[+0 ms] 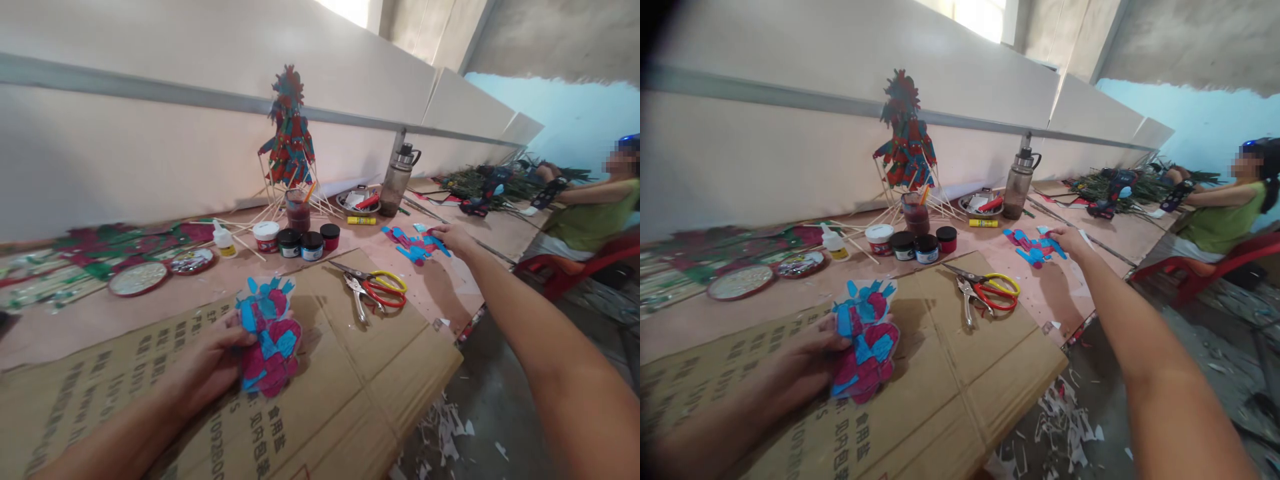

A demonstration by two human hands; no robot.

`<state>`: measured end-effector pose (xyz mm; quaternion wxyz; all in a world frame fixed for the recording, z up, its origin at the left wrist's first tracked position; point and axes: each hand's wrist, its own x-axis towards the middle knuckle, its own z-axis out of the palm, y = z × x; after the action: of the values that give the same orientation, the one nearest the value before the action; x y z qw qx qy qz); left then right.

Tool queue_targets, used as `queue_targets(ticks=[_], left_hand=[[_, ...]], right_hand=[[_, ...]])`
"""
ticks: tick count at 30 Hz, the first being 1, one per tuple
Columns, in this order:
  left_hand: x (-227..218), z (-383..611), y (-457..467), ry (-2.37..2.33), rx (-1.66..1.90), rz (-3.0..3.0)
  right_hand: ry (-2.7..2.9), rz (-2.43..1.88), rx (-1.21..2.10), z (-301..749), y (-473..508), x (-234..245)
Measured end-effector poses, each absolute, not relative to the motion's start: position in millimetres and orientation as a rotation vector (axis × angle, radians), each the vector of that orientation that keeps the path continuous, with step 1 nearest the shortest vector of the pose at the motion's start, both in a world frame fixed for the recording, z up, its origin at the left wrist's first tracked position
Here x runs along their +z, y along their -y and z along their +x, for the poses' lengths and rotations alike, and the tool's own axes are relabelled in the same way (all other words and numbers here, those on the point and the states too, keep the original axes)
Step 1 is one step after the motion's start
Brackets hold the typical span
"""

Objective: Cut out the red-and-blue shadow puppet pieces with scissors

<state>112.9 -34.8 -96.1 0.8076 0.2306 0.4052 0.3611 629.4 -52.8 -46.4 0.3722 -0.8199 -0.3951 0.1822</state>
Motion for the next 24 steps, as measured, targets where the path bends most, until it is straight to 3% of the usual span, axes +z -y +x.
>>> queue_targets(ticks=[7,24], left_hand=[[-90.7,111.5,33.7,-0.86,0.721,0.568],[-93.4,112.8,35.8,-0.869,0.765,0.487]], right_hand=[[0.96,-2.172,0.616,620.8,45.0,-49.6],[0.971,-2.188,0.55,621.0,53.0,-45.0]])
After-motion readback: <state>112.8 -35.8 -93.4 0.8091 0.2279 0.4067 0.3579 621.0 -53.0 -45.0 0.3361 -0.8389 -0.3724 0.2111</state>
